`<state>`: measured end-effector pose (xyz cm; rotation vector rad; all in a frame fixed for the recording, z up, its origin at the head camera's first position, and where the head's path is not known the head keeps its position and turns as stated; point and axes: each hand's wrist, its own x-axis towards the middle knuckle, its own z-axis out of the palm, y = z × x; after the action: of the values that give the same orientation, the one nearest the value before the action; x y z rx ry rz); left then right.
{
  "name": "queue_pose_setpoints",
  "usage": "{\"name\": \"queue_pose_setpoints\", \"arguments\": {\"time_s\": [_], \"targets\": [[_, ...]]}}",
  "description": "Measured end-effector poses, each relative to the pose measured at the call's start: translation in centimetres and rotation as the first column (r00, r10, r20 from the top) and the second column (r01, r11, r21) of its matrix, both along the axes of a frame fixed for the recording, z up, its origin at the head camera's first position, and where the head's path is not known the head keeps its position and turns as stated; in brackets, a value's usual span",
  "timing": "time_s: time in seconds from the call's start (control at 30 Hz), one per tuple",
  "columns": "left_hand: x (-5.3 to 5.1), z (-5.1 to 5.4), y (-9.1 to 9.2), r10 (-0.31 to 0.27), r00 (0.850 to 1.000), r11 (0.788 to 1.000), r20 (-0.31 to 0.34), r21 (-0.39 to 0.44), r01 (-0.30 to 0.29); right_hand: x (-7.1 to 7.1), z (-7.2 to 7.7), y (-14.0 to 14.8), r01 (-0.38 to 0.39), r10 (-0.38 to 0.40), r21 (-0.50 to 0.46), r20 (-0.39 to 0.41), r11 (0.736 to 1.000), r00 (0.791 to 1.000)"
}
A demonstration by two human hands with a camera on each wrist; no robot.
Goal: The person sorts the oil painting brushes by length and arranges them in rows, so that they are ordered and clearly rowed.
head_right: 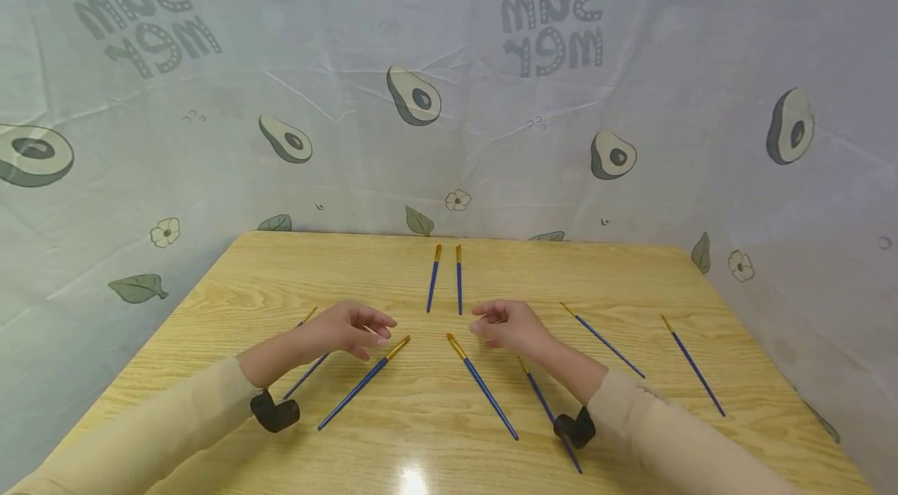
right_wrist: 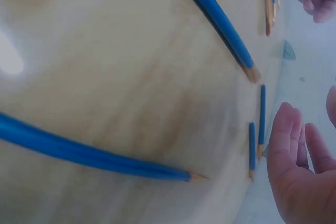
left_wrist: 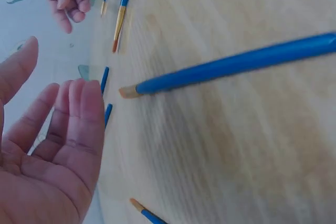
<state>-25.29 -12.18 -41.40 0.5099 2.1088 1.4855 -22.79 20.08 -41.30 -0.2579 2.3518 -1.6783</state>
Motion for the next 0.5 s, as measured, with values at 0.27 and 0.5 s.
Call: {"name": "queue_pose_setpoints", "arguments": {"time_s": [0.27, 0.5], "targets": [[2.2, -0.5, -0.5, 0.052, 0.999, 0.999, 0.007, 0.014, -0.052, 1.8, -1.1, 0.0, -0.047, 0.046, 0.041, 0.008, 0.998, 0.999], [3.0, -1.6, -1.2, 0.059, 0.995, 0.998, -0.076, 0.001, -0.059, 2.8, -1.4, -0.1, -0.064, 0.064, 0.049, -0.002, 0.997, 0.998]]}}
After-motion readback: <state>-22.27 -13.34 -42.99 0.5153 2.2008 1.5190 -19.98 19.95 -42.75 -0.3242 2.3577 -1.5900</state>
